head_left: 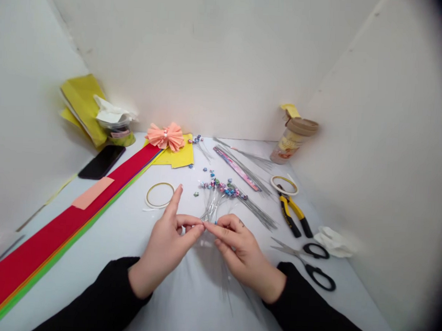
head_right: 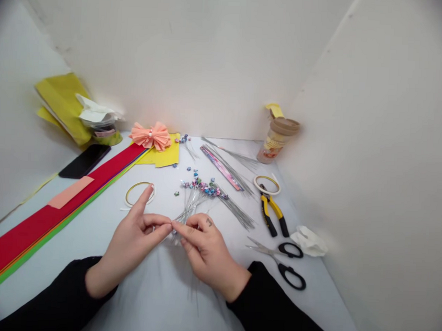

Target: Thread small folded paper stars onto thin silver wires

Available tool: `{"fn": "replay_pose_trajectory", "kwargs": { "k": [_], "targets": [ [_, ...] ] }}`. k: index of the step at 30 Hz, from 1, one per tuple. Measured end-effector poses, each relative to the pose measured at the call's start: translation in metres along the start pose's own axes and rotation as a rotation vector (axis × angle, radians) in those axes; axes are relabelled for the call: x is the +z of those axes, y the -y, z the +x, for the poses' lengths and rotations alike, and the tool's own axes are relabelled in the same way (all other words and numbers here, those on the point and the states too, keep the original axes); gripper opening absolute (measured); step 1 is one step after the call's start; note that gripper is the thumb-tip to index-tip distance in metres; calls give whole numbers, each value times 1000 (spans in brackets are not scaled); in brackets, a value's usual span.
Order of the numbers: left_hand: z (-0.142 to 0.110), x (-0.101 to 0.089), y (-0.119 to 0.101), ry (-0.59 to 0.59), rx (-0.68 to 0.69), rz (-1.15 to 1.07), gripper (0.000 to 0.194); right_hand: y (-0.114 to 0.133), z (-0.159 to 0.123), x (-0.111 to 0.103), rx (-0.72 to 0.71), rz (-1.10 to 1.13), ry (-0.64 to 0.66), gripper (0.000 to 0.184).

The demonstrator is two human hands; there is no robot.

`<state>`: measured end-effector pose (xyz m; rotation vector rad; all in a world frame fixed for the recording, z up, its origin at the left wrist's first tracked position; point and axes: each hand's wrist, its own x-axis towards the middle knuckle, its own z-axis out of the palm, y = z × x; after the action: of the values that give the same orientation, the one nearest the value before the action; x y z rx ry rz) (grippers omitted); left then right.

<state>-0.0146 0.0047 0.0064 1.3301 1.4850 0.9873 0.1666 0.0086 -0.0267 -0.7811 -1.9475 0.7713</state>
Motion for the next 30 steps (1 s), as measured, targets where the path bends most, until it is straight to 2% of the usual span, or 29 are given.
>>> {"fn": "replay_pose_trajectory", "kwargs": {
  "k": [5,11,16,19,21,26,30],
  "targets": [
    [1,-1,0,75,-26,-87,97,-1,0,-3,45,74,7,46],
    [1,-1,-6,111,-69,-164,97,-6,2,-6,166,274,10,28],
    [0,-2,-9,125,-103,-172,98,-12,2,-5,291,453,40,30],
    [0,-3,-11,124,-120,-181,96,-14,2,-5,321,506,50,29],
    [0,-3,-11,128,-137,-207,97,-13,2,-6,296,461,49,30],
    [2,-4,-10,181,-190,-299,98,-4,3,-10,128,222,29,29],
    [3,-5,-9,201,-208,-339,96,-1,2,-11,55,137,41,31]
  ]
}}
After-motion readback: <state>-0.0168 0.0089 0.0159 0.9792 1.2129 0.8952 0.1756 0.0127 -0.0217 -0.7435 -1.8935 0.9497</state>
